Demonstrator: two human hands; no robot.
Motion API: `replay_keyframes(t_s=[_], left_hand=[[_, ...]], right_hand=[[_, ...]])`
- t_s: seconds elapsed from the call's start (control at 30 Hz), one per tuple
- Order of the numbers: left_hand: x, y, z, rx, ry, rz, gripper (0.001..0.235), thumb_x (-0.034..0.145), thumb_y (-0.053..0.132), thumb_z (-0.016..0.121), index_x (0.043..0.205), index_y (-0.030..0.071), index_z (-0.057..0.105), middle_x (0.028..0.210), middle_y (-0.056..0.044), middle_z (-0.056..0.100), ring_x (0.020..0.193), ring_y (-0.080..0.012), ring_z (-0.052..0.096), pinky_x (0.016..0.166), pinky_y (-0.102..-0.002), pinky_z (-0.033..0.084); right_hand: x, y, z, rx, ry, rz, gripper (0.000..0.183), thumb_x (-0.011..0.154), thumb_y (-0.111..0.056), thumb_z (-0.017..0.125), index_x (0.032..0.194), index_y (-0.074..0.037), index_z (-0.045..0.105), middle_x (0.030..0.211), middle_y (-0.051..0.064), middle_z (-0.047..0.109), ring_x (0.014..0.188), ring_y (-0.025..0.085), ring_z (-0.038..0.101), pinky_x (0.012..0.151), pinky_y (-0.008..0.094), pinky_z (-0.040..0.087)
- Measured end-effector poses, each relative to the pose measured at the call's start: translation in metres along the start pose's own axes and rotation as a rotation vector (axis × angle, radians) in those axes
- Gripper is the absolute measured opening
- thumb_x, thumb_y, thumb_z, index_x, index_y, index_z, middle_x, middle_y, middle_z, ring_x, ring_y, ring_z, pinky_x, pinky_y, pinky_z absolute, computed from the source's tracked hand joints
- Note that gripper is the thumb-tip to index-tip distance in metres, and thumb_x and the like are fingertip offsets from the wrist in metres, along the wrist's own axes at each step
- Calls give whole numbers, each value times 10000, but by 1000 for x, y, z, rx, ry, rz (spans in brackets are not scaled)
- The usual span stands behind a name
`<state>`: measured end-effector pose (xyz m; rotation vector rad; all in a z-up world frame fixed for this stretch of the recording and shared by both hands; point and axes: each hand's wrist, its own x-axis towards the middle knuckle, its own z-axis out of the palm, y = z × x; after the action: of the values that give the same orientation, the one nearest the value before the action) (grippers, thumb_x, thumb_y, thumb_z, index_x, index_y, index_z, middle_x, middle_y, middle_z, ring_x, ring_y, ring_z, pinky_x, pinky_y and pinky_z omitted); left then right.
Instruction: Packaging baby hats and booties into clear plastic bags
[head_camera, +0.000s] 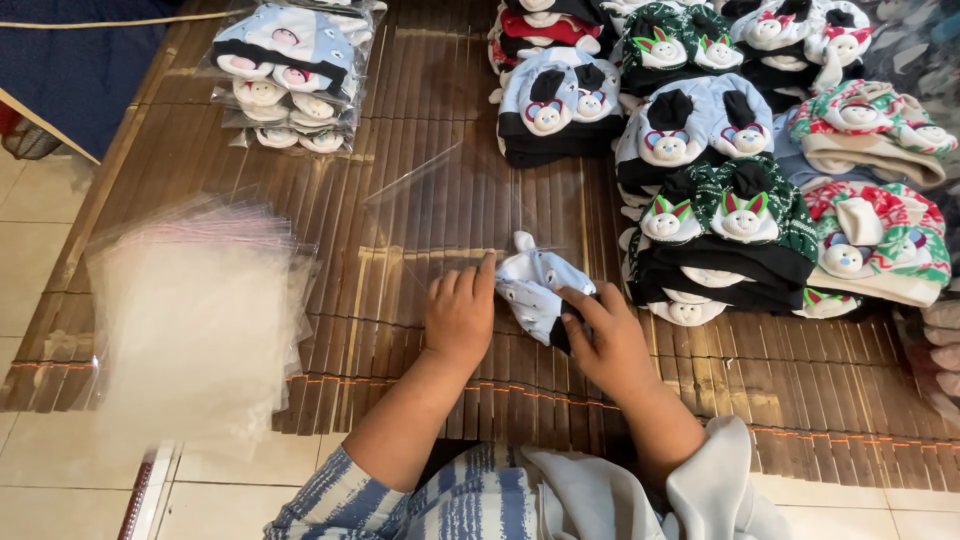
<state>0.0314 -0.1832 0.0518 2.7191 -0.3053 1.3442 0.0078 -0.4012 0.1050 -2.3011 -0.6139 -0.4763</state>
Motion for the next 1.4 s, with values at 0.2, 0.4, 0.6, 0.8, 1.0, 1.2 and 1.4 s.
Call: replay_keyframes(t_s=[0.2, 0.4, 0.6, 0.8, 1.0, 1.2, 1.4], left_hand=[[10, 11, -12, -27, 164, 38, 117, 948, 161, 690, 1042, 150, 757, 820, -4, 647, 664, -163, 629, 650, -314, 517], [23, 26, -27, -82, 179, 122, 129, 981, 192, 656, 1057, 123, 735, 872, -38, 633, 706, -190, 628, 684, -329, 526], [39, 50, -52, -155, 256, 189, 178, 1026, 167, 581, 1060, 76, 729, 910, -96, 620, 720, -238, 610, 694, -354, 532], [30, 64, -54, -112, 262, 183, 214, 1029, 175, 537, 1024, 95, 736, 909, -69, 612, 710, -204, 600, 698, -336, 535], [27, 59, -58, -94, 255, 173, 188, 1031, 132, 545, 1025, 82, 726, 881, -81, 592, 707, -216, 587, 703, -342, 531], [22, 58, -62, -66, 248, 167, 192, 1040, 146, 531, 1027, 108, 718, 933, -81, 612, 810, -225, 627, 756, -342, 544], [14, 56, -55, -67, 240, 133, 195, 1058, 156, 493, 1050, 136, 686, 946, -73, 611, 839, -225, 644, 778, -337, 554]], right_hand=[[-9, 2, 30, -16, 68, 25, 420, 888, -150, 724, 1294, -256, 707, 1120, 151, 641, 869, 432, 705, 661, 503, 593], [0, -5, 34, -42, 88, 24, 412, 910, -143, 715, 1311, -239, 696, 1150, 170, 634, 878, 432, 707, 647, 497, 601], [-5, 14, 60, -41, 175, -5, 484, 876, -113, 729, 1350, -173, 653, 1208, 203, 580, 988, 454, 678, 703, 484, 605], [7, -8, 53, -237, 199, -200, 357, 952, -26, 585, 1306, -45, 627, 1176, 268, 592, 1141, 458, 638, 946, 551, 527], [18, -34, 32, -583, 223, -558, 176, 941, -16, 604, 1064, -19, 730, 1162, 237, 681, 1223, 482, 609, 1066, 630, 504], [1, 5, 51, -657, 214, -461, 233, 985, -119, 542, 1115, -1, 695, 1548, 287, 465, 1374, 491, 488, 952, 521, 511], [4, -19, 34, -720, 301, -444, 251, 1035, -130, 532, 1148, -20, 727, 1399, 172, 640, 1244, 404, 599, 911, 460, 493]])
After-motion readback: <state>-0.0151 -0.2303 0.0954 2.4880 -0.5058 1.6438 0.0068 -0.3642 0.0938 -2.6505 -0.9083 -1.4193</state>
